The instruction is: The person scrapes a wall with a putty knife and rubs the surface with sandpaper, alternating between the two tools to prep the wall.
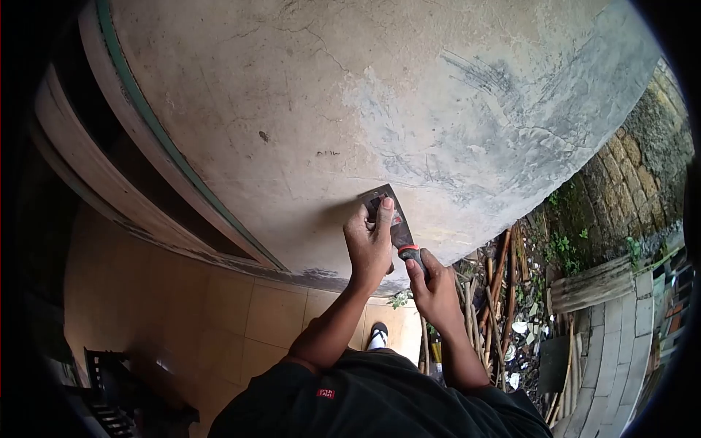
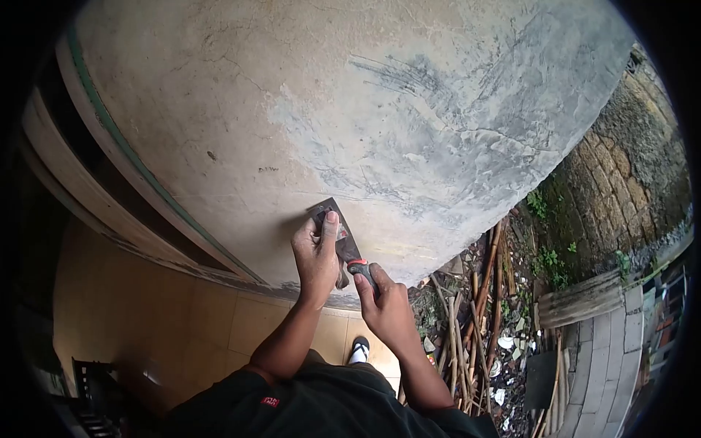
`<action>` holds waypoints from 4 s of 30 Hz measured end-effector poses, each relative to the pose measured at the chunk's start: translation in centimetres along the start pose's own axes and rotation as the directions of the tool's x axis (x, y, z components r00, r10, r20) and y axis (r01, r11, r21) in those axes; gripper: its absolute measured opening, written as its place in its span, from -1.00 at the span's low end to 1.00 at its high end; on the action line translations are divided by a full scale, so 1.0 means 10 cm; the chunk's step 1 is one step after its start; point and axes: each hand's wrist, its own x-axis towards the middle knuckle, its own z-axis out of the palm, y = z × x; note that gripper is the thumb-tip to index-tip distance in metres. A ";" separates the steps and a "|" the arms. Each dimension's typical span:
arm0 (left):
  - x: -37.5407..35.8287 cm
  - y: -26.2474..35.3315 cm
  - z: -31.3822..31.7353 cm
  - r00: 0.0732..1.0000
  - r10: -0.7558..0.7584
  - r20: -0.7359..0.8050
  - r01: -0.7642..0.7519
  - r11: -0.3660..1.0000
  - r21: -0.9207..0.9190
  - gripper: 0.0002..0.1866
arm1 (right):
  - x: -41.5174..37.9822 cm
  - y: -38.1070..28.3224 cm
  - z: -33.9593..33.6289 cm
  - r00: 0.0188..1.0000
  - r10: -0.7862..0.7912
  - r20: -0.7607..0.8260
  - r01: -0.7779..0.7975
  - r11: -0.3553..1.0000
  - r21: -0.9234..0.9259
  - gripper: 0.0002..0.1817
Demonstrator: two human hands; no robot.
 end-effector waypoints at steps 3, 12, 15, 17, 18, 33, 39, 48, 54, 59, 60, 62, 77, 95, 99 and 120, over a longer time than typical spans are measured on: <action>0.01 0.00 0.10 0.998 0.039 -0.057 -0.039 0.999 0.000 -0.62 | 0.10 -0.05 -0.08 0.998 -0.058 0.005 0.058 0.998 -0.032 -0.71; 0.07 0.06 0.15 0.974 0.146 -0.175 -0.138 0.989 0.055 -0.64 | 0.23 -0.13 -0.20 0.987 -0.098 0.126 0.104 0.994 -0.041 -0.73; 0.03 0.04 0.12 0.986 0.081 -0.144 -0.080 0.997 0.010 -0.64 | 0.23 -0.16 -0.24 0.979 -0.126 0.159 0.136 0.989 -0.053 -0.73; -0.03 0.06 0.15 0.990 -0.024 -0.139 0.026 1.000 0.012 -0.62 | 0.22 -0.07 -0.29 0.978 -0.102 0.184 0.111 0.993 -0.043 -0.73; 0.00 0.08 0.16 0.989 -0.017 -0.147 0.019 1.000 0.012 -0.62 | 0.26 -0.08 -0.28 0.976 -0.111 0.190 0.121 0.992 -0.041 -0.73; -0.17 -0.03 0.26 0.928 0.218 -0.302 -0.162 0.967 0.199 -0.69 | 0.29 0.00 -0.22 0.965 -0.114 0.235 0.099 0.992 0.073 -0.73; -0.30 0.12 0.23 0.844 0.488 -0.223 -0.293 0.768 0.569 -0.32 | 0.18 0.13 -0.17 0.967 -0.069 0.245 0.004 0.966 0.257 -0.65; -0.30 0.07 0.30 0.803 0.595 0.034 -0.477 0.609 0.634 -0.45 | 0.07 0.44 -0.11 0.920 -0.137 0.366 -0.186 0.670 0.719 -0.35; -0.40 0.08 0.26 0.831 0.556 0.005 -0.458 0.679 0.573 -0.58 | 0.08 0.43 -0.13 0.929 -0.219 0.299 -0.059 0.709 0.702 -0.43; -0.30 0.16 0.32 0.830 0.556 -0.054 -0.419 0.684 0.597 -0.53 | 0.15 0.18 -0.32 0.917 -0.251 0.309 0.054 0.848 0.528 -0.44; -0.32 0.14 0.33 0.831 0.553 -0.059 -0.412 0.684 0.602 -0.53 | 0.13 0.15 -0.34 0.910 -0.169 0.379 -0.084 0.819 0.568 -0.45; -0.38 0.09 0.34 0.853 0.522 -0.031 -0.393 0.679 0.620 -0.53 | 0.07 0.29 -0.34 0.907 -0.149 0.393 -0.117 0.808 0.578 -0.45; -0.23 0.20 0.16 0.843 0.537 -0.020 -0.402 0.655 0.640 -0.54 | 0.14 0.07 -0.16 0.910 -0.195 0.365 -0.047 0.829 0.558 -0.46; -0.41 0.21 -0.04 0.968 0.171 -0.184 -0.125 0.963 0.237 -0.79 | 0.08 -0.02 -0.29 0.938 -0.060 0.341 -0.143 0.830 0.539 -0.45; -0.35 0.33 -0.33 0.970 -0.050 -0.239 0.032 0.996 -0.078 -0.85 | 0.16 -0.02 -0.21 0.919 -0.169 0.355 -0.075 0.811 0.580 -0.46; -0.57 0.05 0.27 0.897 0.441 -0.005 -0.334 0.687 0.645 -0.56 | 0.41 0.46 -0.76 0.813 -0.201 0.547 -0.215 0.769 0.603 -0.45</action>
